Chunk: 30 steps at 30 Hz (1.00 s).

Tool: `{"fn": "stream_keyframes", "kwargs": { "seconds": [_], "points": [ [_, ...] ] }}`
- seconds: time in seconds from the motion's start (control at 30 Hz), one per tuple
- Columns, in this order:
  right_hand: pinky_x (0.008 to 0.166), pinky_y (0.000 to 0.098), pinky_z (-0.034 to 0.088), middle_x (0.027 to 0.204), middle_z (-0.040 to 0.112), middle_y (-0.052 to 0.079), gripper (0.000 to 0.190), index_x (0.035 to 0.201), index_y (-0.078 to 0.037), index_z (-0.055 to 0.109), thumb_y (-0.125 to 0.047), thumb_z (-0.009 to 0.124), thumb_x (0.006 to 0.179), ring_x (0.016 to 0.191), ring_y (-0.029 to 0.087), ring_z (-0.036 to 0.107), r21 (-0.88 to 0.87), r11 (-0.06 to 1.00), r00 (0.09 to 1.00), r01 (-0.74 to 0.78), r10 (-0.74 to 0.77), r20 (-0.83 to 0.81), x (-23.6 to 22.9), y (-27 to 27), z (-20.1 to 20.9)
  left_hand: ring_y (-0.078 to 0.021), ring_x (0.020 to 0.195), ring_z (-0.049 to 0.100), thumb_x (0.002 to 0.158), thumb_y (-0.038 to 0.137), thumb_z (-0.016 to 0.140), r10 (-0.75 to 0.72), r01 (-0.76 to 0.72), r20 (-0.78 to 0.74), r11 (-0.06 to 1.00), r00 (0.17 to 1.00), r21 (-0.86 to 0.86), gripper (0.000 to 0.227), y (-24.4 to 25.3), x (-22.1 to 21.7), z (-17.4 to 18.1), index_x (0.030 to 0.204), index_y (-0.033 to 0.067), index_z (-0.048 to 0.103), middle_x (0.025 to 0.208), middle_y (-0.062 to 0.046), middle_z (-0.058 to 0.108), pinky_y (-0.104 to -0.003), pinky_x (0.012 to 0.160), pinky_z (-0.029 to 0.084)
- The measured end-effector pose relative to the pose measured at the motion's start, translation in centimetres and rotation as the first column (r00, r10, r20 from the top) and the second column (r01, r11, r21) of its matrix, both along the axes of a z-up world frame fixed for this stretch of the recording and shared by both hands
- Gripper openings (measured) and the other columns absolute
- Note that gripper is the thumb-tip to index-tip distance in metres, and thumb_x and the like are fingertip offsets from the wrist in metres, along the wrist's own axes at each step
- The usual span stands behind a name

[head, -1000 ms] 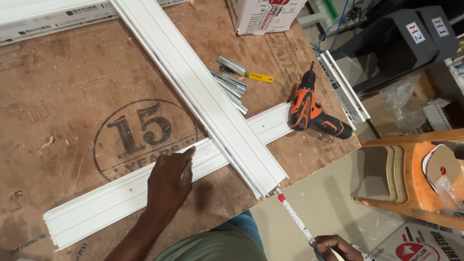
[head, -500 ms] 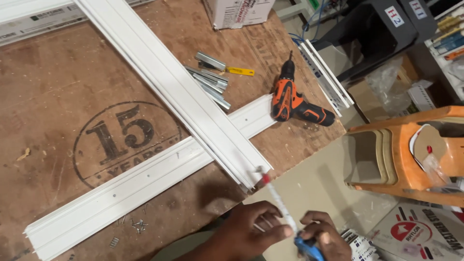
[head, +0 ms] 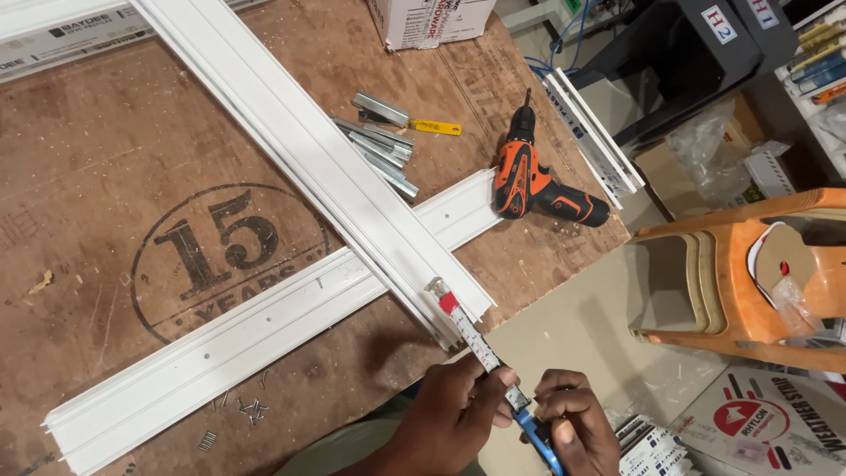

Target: The recorder is seen assembling a window frame on a wooden workbench, using a drill to secure screws and a tape measure for alignment.

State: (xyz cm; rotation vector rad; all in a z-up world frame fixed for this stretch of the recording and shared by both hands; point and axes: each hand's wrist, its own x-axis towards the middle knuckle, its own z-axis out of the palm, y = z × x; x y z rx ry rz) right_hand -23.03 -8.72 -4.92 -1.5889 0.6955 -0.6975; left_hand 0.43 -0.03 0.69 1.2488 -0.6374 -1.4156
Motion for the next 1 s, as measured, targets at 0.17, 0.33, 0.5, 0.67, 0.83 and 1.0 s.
{"fn": "stream_keyframes", "kwargs": {
  "seconds": [0.17, 0.33, 0.5, 0.67, 0.83, 1.0],
  "points": [
    [0.093, 0.0416, 0.053, 0.121, 0.055, 0.028, 0.035, 0.111, 0.006, 0.060, -0.024, 0.069, 0.095, 0.112, 0.027, 0.058, 0.079, 0.995, 0.998, -0.060, 0.057, 0.035, 1.2, 0.8, 1.1, -0.0203, 0.073, 0.079, 0.103, 0.025, 0.056, 0.072, -0.073, -0.027, 0.997, 0.997, -0.013, 0.034, 0.2, 0.1, -1.0, 0.105, -0.0079, 0.063, 0.081, -0.015, 0.072, -0.030, 0.065, 0.064],
    [0.092, 0.0492, 0.056, 0.121, 0.064, 0.028, 0.048, 0.122, 0.010, 0.055, -0.014, 0.069, 0.082, 0.114, 0.034, 0.067, 0.334, 0.932, 0.989, 0.143, -0.127, -0.070, 1.3, 1.2, 1.3, -0.0215, 0.080, 0.079, 0.103, 0.027, 0.055, 0.065, -0.063, -0.061, 0.998, 0.996, 0.025, 0.037, 0.3, 0.3, -0.9, 0.105, -0.0086, 0.063, 0.084, -0.017, 0.072, -0.031, 0.071, 0.067],
    [0.100, 0.0503, 0.053, 0.120, 0.066, 0.028, 0.050, 0.126, 0.012, 0.056, -0.014, 0.068, 0.085, 0.116, 0.035, 0.068, 0.289, 0.950, 0.991, 0.120, -0.097, -0.092, 1.5, 1.2, 1.4, -0.0220, 0.079, 0.080, 0.104, 0.030, 0.055, 0.066, -0.064, -0.046, 0.997, 0.997, 0.053, 0.039, 0.3, 0.3, -0.8, 0.104, -0.0086, 0.063, 0.083, -0.018, 0.073, -0.032, 0.071, 0.067],
    [0.106, 0.0513, 0.050, 0.122, 0.066, 0.028, 0.048, 0.124, 0.014, 0.058, -0.012, 0.067, 0.085, 0.120, 0.035, 0.067, 0.257, 0.962, 0.992, 0.095, -0.069, -0.109, 1.5, 1.1, 1.3, -0.0222, 0.079, 0.081, 0.104, 0.032, 0.053, 0.059, -0.054, -0.062, 0.995, 0.996, 0.080, 0.040, 0.4, 0.4, -0.9, 0.107, -0.0070, 0.062, 0.083, -0.018, 0.074, -0.032, 0.072, 0.068],
    [0.109, 0.0511, 0.048, 0.123, 0.065, 0.029, 0.044, 0.123, 0.014, 0.059, -0.010, 0.067, 0.087, 0.122, 0.036, 0.065, 0.248, 0.968, 0.997, 0.033, -0.015, -0.071, 1.6, 1.0, 1.6, -0.0223, 0.079, 0.080, 0.104, 0.034, 0.051, 0.062, -0.057, -0.058, 0.995, 0.996, 0.081, 0.041, 0.4, 0.6, -0.5, 0.109, -0.0055, 0.061, 0.084, -0.018, 0.073, -0.033, 0.072, 0.067],
    [0.107, 0.0498, 0.050, 0.120, 0.067, 0.027, 0.044, 0.122, 0.014, 0.061, -0.012, 0.069, 0.087, 0.120, 0.034, 0.066, 0.228, 0.971, 0.993, 0.065, -0.039, -0.113, 1.8, 1.2, 1.7, -0.0225, 0.078, 0.080, 0.104, 0.035, 0.051, 0.067, -0.060, -0.067, 0.994, 0.995, 0.093, 0.042, 0.5, 0.5, -0.7, 0.110, -0.0051, 0.061, 0.083, -0.019, 0.074, -0.032, 0.072, 0.066]
  ]
}}
